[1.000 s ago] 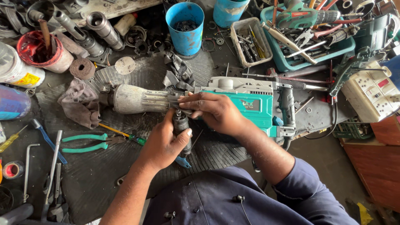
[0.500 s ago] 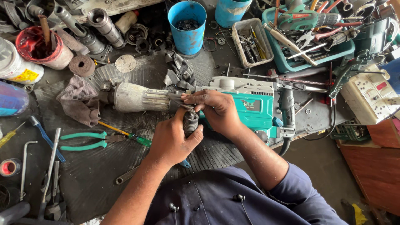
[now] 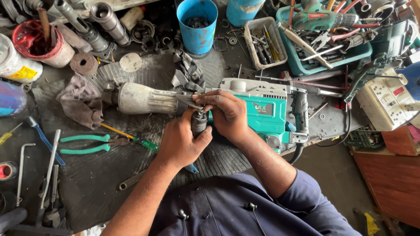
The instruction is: The person repairs a teal demolition hammer on a cluttered workbench. They handle a ribbed rubber buffer and a metal bracket, fit the buffer onto the tool, tap it with a mallet, tighten fasteners with a wrench and screwdriver, and reposition the machine while working on its parts.
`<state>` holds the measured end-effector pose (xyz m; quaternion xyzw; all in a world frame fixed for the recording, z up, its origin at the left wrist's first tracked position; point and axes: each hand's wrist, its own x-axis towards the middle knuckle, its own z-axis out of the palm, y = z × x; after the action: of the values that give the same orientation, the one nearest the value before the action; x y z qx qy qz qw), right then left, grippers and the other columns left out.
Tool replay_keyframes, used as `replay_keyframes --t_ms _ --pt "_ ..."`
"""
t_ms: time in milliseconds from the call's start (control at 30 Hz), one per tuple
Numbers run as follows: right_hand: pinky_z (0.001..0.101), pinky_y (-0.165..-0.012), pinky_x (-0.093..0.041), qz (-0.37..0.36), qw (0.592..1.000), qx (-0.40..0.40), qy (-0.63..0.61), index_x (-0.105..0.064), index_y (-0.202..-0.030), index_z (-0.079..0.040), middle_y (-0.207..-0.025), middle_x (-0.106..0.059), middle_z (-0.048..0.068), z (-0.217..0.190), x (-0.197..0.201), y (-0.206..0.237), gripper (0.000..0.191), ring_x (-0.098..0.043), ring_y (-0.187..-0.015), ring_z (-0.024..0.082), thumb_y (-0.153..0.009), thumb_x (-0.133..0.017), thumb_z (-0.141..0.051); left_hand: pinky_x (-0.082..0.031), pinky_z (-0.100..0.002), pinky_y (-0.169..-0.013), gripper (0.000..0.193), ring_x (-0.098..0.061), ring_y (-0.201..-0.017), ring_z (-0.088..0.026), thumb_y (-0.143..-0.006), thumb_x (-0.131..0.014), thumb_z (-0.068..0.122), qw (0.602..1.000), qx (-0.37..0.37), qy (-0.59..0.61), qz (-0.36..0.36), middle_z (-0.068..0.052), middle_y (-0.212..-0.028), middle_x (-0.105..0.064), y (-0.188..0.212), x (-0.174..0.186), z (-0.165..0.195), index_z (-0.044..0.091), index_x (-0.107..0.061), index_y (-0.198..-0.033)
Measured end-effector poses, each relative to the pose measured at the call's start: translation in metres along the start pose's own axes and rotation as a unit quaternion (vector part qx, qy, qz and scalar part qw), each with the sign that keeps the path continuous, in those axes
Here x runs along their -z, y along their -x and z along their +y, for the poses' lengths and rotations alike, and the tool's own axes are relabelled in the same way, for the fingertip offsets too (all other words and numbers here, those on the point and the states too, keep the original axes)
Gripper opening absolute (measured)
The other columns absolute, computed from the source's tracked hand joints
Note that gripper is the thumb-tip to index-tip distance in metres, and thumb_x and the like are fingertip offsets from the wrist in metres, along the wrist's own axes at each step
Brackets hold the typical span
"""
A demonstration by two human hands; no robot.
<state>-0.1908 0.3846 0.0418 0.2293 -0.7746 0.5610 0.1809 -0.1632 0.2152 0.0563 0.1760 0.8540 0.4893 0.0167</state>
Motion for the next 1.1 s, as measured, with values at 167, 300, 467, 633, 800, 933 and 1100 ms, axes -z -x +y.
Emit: replay_keyframes --t_ms 167,300,467,633,800,933,1100 --pt "0.0301 -0.089 -0.063 0.017 1.0 -0.004 0.015 -0.074 -0.106 -0.002 -0.112 -0.076 0.011 -0.001 -0.001 0.002 0.037 -0.077 -0.108 0.023 -0.083 -0.057 0.022 -0.057 -0.048 -0.068 0.042 -0.072 -0.077 -0.039 -0.089 -0.071 0.029 0.999 -0.032 0.028 0.006 -0.016 -0.083 -0.072 0.001 -0.002 -0.009 0.002 -0.059 -0.119" --pt "0.0319 -0.092 -0.061 0.006 0.999 -0.033 -0.014 -0.074 -0.107 -0.001 -0.113 -0.077 0.011 0.002 -0.001 0.003 0.028 -0.076 -0.109 0.024 -0.089 -0.06 0.015 -0.055 -0.037 -0.065 0.04 -0.065 -0.07 -0.022 -0.089 -0.07 0.028 0.981 0.0 0.185 -0.053 -0.01 -0.081 -0.064 -0.004 0.001 -0.018 0.003 -0.059 -0.118" --pt "0.035 -0.11 -0.054 0.004 0.983 -0.112 -0.143 -0.072 -0.129 -0.003 -0.128 -0.075 0.01 0.0 -0.004 0.007 0.03 -0.069 -0.123 0.021 -0.106 -0.066 -0.021 -0.053 -0.032 -0.059 0.03 -0.062 -0.066 -0.011 -0.086 -0.068 0.025 0.948 0.079 0.296 -0.092 -0.001 -0.076 -0.058 -0.013 0.001 -0.018 0.004 -0.057 -0.104" --pt "0.0368 -0.12 -0.042 -0.087 0.92 -0.182 -0.336 -0.05 -0.152 -0.001 -0.146 -0.057 0.012 -0.008 -0.006 0.012 0.076 -0.054 -0.136 0.02 -0.093 -0.077 -0.04 -0.053 -0.032 -0.062 0.022 -0.066 -0.071 -0.014 -0.085 -0.069 0.015 0.981 -0.027 0.185 0.047 -0.007 -0.084 -0.066 -0.015 -0.006 -0.007 0.003 -0.059 -0.1" --pt "0.0368 -0.124 -0.037 -0.045 0.92 -0.178 -0.347 -0.055 -0.148 0.0 -0.153 -0.055 0.013 -0.005 -0.023 0.011 0.064 -0.05 -0.142 0.021 -0.094 -0.073 -0.029 -0.049 -0.03 -0.045 0.012 -0.064 -0.049 -0.012 -0.085 -0.066 0.014 0.971 0.105 0.213 0.006 -0.006 -0.06 -0.065 -0.017 -0.007 -0.003 0.004 -0.061 -0.082" --pt "0.0379 -0.123 -0.037 -0.03 0.912 -0.192 -0.362 -0.056 -0.142 -0.002 -0.153 -0.054 0.013 0.003 -0.025 0.019 0.057 -0.05 -0.142 0.022 -0.094 -0.073 -0.027 -0.046 -0.03 -0.044 0.014 -0.062 -0.047 -0.013 -0.083 -0.065 0.011 0.959 0.109 0.261 -0.003 -0.005 -0.056 -0.063 -0.016 -0.013 -0.011 0.002 -0.06 -0.073" --pt "0.0365 -0.12 -0.041 -0.02 0.957 -0.124 -0.263 -0.063 -0.126 -0.006 -0.138 -0.062 0.01 0.015 -0.037 0.029 0.027 -0.057 -0.132 0.02 -0.101 -0.067 -0.015 -0.051 -0.032 -0.057 0.015 -0.066 -0.068 -0.017 -0.084 -0.063 0.014 0.914 0.191 0.359 0.011 -0.011 -0.079 -0.067 -0.011 -0.027 -0.035 0.003 -0.063 -0.094"
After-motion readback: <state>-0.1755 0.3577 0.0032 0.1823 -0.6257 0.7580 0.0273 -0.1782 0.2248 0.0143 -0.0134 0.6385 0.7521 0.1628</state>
